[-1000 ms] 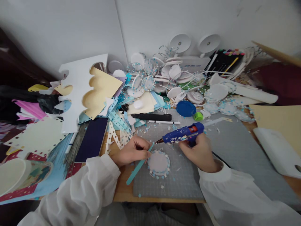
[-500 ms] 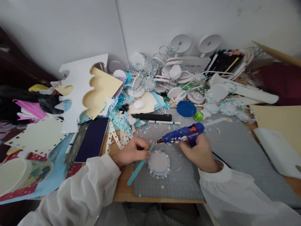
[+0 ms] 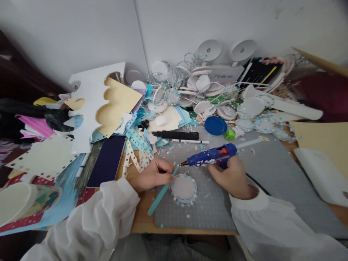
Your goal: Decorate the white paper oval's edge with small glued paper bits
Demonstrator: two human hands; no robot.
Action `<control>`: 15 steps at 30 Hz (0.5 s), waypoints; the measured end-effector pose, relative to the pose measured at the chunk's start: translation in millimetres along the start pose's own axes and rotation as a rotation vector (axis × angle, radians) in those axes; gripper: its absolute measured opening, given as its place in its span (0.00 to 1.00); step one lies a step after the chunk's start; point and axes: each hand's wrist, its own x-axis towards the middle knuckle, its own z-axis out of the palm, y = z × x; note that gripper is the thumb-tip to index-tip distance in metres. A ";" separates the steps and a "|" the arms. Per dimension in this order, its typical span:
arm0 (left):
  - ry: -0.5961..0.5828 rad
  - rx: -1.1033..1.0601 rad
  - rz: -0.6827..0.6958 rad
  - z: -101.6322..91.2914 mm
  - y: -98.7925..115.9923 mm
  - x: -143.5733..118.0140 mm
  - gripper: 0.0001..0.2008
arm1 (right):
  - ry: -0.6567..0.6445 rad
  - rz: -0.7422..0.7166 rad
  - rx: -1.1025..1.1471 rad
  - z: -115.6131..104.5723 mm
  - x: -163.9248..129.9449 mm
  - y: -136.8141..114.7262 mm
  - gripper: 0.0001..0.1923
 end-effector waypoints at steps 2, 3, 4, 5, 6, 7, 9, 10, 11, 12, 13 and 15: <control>0.003 0.001 0.015 -1.1 -2.2 -0.1 0.20 | 0.010 -0.050 -0.077 -0.8 0.4 2.4 0.08; 0.002 0.002 0.023 -1.7 -3.4 -0.2 0.20 | 0.026 -0.068 -0.107 -1.7 1.0 3.9 0.08; 0.000 0.004 0.031 -2.3 -4.5 -0.2 0.20 | 0.049 -0.073 -0.132 -3.2 1.9 5.6 0.09; -0.004 0.003 0.035 -2.8 -5.6 -0.3 0.19 | 0.078 -0.061 -0.154 -5.4 3.1 7.7 0.10; -0.009 -0.001 0.037 -3.1 -6.5 -0.3 0.19 | 0.111 -0.033 -0.174 -8.4 4.2 10.1 0.11; -0.014 -0.009 0.035 -3.2 -7.2 -0.4 0.18 | 0.142 0.012 -0.195 -12.3 5.2 13.0 0.11; -0.008 -0.039 0.031 -2.9 -7.8 -0.5 0.16 | 0.174 0.146 -0.242 -22.6 5.7 19.8 0.13; 0.000 -0.058 0.030 -2.4 -7.9 -0.5 0.16 | 0.176 0.222 -0.268 -28.6 4.9 23.7 0.14; 0.012 -0.076 0.030 -1.9 -7.7 -0.4 0.16 | 0.169 0.299 -0.297 -34.7 3.2 27.9 0.16; 0.026 -0.091 0.029 -1.3 -7.4 -0.2 0.16 | 0.158 0.368 -0.329 -40.7 0.6 32.5 0.18; 0.039 -0.104 0.027 -0.7 -7.0 0.0 0.16 | 0.134 0.430 -0.360 -46.2 -2.9 37.5 0.20; 0.055 -0.116 0.027 0.3 -5.9 0.4 0.16 | 0.078 0.515 -0.398 -54.8 -11.3 48.6 0.23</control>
